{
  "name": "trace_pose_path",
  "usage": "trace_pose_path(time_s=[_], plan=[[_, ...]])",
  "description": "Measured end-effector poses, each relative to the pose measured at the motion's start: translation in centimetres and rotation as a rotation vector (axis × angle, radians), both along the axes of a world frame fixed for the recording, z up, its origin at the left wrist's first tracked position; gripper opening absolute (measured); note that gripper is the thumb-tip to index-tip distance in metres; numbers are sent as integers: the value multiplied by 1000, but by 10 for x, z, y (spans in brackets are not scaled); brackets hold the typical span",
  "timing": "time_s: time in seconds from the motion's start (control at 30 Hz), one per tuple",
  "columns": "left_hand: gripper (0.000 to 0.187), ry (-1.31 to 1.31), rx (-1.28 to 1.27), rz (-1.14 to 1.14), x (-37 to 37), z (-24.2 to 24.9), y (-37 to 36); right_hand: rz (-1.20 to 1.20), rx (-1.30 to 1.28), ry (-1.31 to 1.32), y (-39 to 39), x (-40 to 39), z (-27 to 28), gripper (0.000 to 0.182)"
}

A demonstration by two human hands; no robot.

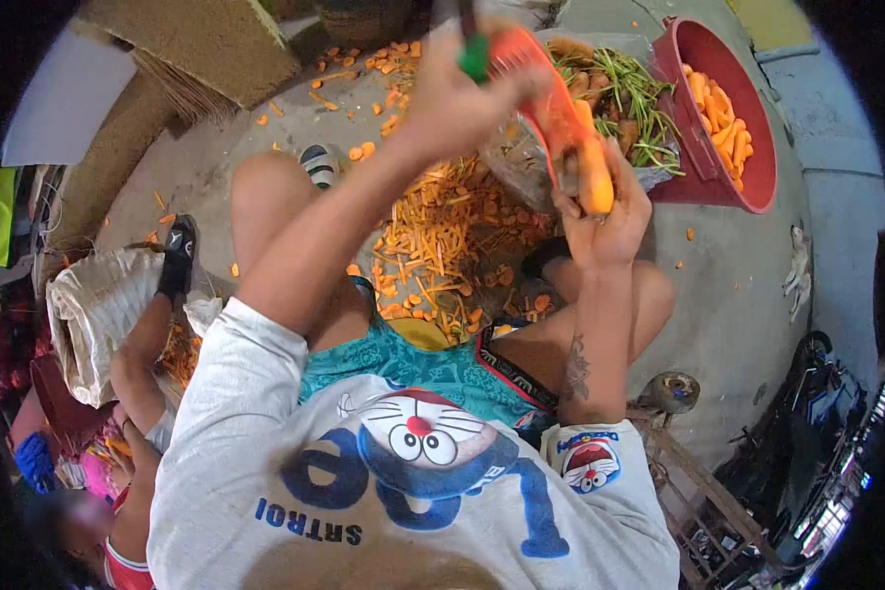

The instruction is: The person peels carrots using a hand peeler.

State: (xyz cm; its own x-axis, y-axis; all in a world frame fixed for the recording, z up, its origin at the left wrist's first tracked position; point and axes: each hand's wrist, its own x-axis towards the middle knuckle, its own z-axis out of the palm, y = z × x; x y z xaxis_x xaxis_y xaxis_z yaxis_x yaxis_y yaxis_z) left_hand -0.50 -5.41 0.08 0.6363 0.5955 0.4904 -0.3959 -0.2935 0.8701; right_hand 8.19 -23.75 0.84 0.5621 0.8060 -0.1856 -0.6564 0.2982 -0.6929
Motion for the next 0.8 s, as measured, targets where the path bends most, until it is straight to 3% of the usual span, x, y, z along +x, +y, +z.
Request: trace_pose_path(time_s=[0.03, 0.1, 0.13, 0.2, 0.27, 0.33, 0.4, 0.47, 0.5, 0.53, 0.6, 0.67, 0.7, 0.73, 0.77, 0.8], plan=[[29, 2, -3, -5, 1, 0, -6, -186, -174, -21, 4, -7, 8, 37], [28, -23, 229, -85, 1, 0, -15, -145, -149, -59, -2, -7, 3, 36], [28, -16, 218, -81, -1, 4, -10, -101, -118, -93, -6, -8, -2, 35], [9, 30, 118, 89, 2, 18, 25, 16, -2, -26, -11, 1, -14, 36], [9, -34, 55, 112, 7, -1, 37, 68, 17, -48, -8, 0, -10, 38], [28, 91, -32, 169, 6, -3, 27, 28, -2, -54, -7, 3, -8, 39], [26, 97, -74, 40, 1, 1, -9, -21, -35, -47, -8, 4, -10, 40], [25, -97, 197, -83, 1, 1, -21, -86, -134, -203, -10, 3, -15, 40], [24, -61, 203, -16, 6, -6, -2, -84, -144, -198, -12, 1, -14, 40], [24, -55, 200, -14, 8, -4, 13, -62, -109, -142, -13, -2, -10, 39], [8, -75, -39, 65, 7, 11, 37, -41, -60, -87, -13, 1, -12, 38], [8, -57, -46, 114, 5, 10, 35, 313, 260, 79, -16, 17, -23, 39], [16, 4, -101, 80, 3, 5, 22, 149, 100, -28, -14, 7, -15, 48], [24, 68, -158, 46, 2, -1, 8, 147, 102, -32, -5, -2, -1, 48], [23, -45, 19, 15, 6, -11, -9, -47, -71, -53, 4, -11, 14, 47], [23, -44, 15, 12, 4, -6, -11, -240, -246, -72, 8, -15, 20, 46]])
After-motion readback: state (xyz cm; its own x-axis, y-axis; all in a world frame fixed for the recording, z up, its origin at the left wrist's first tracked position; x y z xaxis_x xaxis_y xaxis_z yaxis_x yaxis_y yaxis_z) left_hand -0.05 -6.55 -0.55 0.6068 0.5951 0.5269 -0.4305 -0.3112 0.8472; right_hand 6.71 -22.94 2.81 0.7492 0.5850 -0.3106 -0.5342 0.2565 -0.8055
